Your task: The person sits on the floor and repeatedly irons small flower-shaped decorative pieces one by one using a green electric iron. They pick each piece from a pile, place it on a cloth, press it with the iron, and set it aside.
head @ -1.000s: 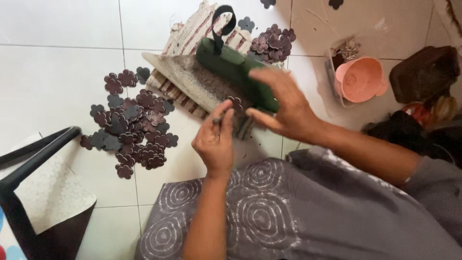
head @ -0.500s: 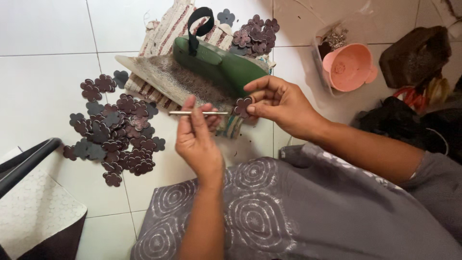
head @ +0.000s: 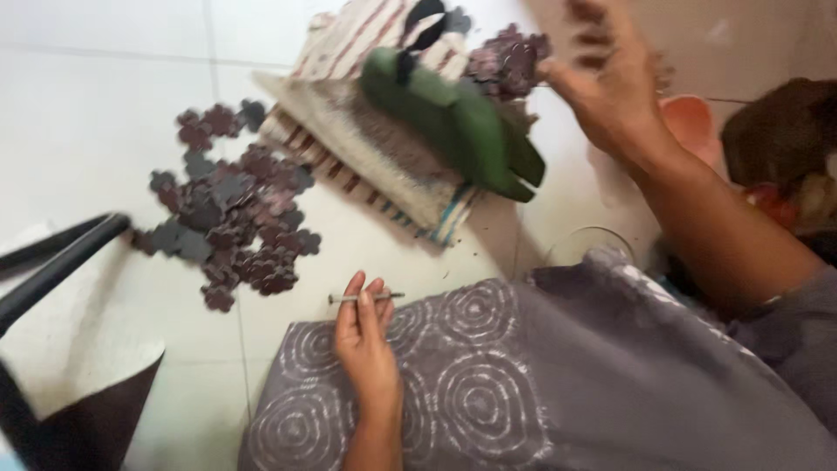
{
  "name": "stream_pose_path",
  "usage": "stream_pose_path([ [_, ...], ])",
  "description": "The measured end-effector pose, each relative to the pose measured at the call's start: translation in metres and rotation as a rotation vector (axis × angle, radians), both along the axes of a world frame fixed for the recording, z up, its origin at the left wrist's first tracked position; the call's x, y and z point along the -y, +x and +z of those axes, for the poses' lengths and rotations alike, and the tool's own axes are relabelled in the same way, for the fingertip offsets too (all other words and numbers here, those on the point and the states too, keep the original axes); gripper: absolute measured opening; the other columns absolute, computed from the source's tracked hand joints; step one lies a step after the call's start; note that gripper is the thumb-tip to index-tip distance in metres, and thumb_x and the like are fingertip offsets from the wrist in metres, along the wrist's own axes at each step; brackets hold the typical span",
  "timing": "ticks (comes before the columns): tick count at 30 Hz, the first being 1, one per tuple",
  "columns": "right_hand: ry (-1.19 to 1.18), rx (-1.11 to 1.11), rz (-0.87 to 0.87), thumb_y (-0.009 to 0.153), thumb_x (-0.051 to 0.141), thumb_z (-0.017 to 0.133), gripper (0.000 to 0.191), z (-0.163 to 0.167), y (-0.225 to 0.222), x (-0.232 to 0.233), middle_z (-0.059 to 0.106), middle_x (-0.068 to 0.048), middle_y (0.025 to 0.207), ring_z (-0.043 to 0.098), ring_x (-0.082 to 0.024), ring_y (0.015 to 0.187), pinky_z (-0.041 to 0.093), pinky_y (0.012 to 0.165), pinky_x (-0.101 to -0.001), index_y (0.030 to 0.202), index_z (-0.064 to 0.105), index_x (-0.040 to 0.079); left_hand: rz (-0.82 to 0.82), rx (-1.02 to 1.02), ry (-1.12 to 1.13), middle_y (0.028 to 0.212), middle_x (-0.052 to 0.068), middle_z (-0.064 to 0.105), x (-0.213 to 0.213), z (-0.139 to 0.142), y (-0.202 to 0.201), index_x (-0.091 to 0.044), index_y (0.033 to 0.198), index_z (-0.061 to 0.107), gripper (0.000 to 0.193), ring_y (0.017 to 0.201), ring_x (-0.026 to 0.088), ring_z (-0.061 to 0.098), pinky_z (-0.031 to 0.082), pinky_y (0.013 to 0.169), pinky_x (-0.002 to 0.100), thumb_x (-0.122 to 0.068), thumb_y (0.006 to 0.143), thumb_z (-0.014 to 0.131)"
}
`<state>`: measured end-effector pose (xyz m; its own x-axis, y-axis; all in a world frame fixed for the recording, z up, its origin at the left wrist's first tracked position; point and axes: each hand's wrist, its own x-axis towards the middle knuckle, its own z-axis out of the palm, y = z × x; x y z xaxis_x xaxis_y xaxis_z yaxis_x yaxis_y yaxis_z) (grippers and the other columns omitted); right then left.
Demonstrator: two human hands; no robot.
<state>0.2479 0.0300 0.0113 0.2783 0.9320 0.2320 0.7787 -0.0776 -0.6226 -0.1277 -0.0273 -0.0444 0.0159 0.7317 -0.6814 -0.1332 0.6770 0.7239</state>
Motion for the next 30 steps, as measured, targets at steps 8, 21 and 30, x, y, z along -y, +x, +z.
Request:
stream_pose_path([
  [8, 0.122, 0.023, 0.534, 0.092, 0.0, 0.078, 0.022, 0.009, -0.122, -0.041, 0.071, -0.014, 0.11, 0.069, -0.029, 0.104, 0.056, 0.089, -0.0393, 0.112, 0.071, 0.005, 0.197, 0.047, 0.014, 0.129, 0.011, 0.066, -0.025, -0.055, -0.001, -0.008, 0.143, 0.054, 0.04, 0.113, 0.019, 0.063, 0.053, 0.098, 0.036, -0.026, 0.108, 0.048],
  [21, -0.289, -0.001, 0.505, 0.089, 0.014, 0.071, 0.045, -0.026, -0.254, -0.148, 0.064, -0.019, 0.119, 0.067, -0.041, 0.097, 0.056, 0.078, -0.0477, 0.13, 0.054, 0.005, 0.199, -0.03, 0.022, 0.118, 0.009, 0.072, -0.04, -0.07, -0.001, -0.007, 0.137, 0.06, 0.037, 0.103, 0.015, 0.068, 0.055, 0.089, 0.03, -0.026, 0.108, 0.05],
  [30, -0.183, 0.057, 0.514, 0.094, 0.007, 0.067, 0.029, -0.024, -0.258, -0.149, 0.069, -0.012, 0.102, 0.071, -0.035, 0.087, 0.058, 0.07, -0.0436, 0.122, 0.062, 0.008, 0.19, -0.085, 0.053, 0.117, 0.009, 0.072, -0.052, -0.056, -0.002, -0.007, 0.138, 0.06, 0.037, 0.104, 0.015, 0.068, 0.055, 0.089, 0.03, -0.026, 0.108, 0.05],
])
